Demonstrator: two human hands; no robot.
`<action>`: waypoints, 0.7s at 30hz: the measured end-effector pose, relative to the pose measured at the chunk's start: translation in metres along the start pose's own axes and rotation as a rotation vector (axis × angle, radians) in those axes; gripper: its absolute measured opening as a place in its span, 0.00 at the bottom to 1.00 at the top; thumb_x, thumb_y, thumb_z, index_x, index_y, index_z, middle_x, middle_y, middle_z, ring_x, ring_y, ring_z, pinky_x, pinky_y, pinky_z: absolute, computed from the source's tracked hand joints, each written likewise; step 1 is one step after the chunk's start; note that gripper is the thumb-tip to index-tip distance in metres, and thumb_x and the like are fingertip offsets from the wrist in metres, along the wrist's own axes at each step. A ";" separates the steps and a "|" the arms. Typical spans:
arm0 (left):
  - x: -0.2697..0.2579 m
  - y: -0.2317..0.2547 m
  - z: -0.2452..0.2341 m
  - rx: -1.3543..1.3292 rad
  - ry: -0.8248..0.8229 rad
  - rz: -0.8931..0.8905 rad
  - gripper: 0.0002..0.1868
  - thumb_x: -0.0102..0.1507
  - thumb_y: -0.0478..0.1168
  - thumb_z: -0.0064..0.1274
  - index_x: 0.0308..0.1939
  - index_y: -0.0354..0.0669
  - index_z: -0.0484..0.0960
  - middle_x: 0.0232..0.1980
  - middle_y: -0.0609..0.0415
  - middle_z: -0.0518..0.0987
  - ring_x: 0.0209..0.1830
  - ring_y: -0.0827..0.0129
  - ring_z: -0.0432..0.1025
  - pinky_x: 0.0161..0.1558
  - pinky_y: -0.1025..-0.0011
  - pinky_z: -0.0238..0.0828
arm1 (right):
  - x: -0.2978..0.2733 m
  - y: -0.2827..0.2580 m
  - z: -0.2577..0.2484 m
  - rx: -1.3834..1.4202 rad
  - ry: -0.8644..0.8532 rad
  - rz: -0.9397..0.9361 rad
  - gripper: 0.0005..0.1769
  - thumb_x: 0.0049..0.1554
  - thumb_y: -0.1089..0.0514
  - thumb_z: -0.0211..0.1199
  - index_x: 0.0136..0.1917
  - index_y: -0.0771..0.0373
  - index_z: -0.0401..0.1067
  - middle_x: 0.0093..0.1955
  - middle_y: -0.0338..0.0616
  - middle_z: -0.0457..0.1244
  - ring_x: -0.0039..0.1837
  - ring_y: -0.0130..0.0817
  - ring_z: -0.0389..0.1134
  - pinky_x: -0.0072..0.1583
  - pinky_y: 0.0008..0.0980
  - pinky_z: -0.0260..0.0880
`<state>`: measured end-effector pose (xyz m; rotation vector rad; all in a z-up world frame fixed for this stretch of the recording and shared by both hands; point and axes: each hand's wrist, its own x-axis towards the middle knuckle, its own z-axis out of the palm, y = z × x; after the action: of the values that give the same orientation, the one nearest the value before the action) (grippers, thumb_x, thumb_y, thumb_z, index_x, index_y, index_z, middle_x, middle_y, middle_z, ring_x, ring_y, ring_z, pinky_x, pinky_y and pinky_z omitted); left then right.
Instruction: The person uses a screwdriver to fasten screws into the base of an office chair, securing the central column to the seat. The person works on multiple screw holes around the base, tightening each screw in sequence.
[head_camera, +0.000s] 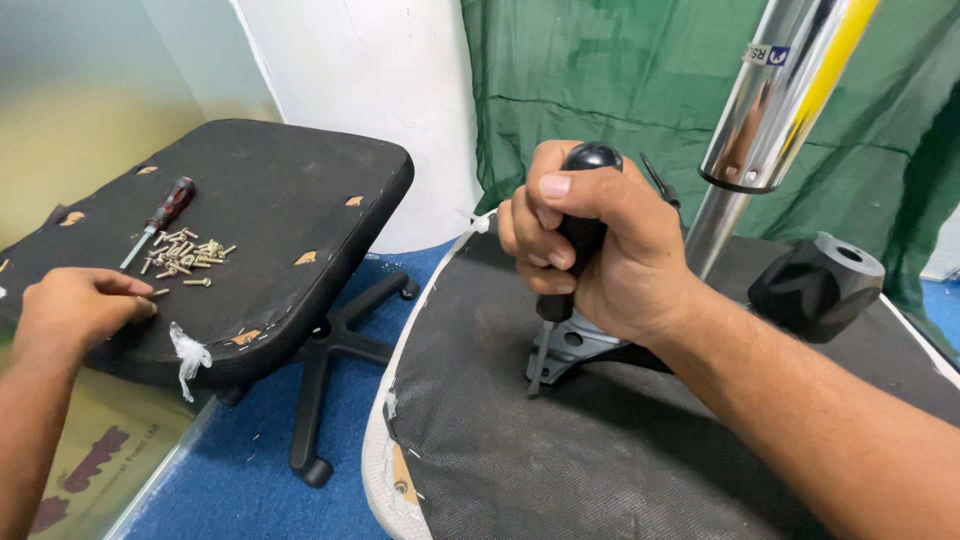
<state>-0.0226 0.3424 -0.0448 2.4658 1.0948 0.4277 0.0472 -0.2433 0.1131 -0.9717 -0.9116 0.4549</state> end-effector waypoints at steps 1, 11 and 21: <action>0.000 0.004 0.000 0.092 0.001 0.011 0.17 0.53 0.44 0.74 0.47 0.56 0.93 0.41 0.53 0.89 0.38 0.62 0.82 0.45 0.62 0.78 | 0.000 0.000 0.001 -0.010 0.002 -0.001 0.15 0.61 0.52 0.58 0.35 0.59 0.61 0.29 0.39 0.52 0.38 0.30 0.52 0.34 0.28 0.50; 0.010 0.023 -0.007 0.281 -0.043 0.022 0.15 0.52 0.47 0.73 0.43 0.56 0.94 0.44 0.51 0.90 0.45 0.59 0.83 0.52 0.60 0.78 | -0.004 -0.002 0.010 0.000 -0.047 -0.030 0.13 0.61 0.55 0.58 0.37 0.61 0.63 0.30 0.42 0.54 0.35 0.30 0.53 0.33 0.29 0.52; -0.012 0.029 -0.004 0.274 0.072 -0.024 0.12 0.57 0.48 0.70 0.45 0.61 0.94 0.44 0.49 0.87 0.47 0.57 0.81 0.52 0.59 0.76 | -0.016 -0.001 0.019 -0.027 -0.119 -0.050 0.12 0.62 0.57 0.60 0.40 0.64 0.64 0.31 0.42 0.56 0.32 0.27 0.53 0.32 0.29 0.54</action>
<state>-0.0140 0.3166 -0.0290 2.6878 1.2870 0.3843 0.0226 -0.2453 0.1120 -0.9521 -1.0500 0.4625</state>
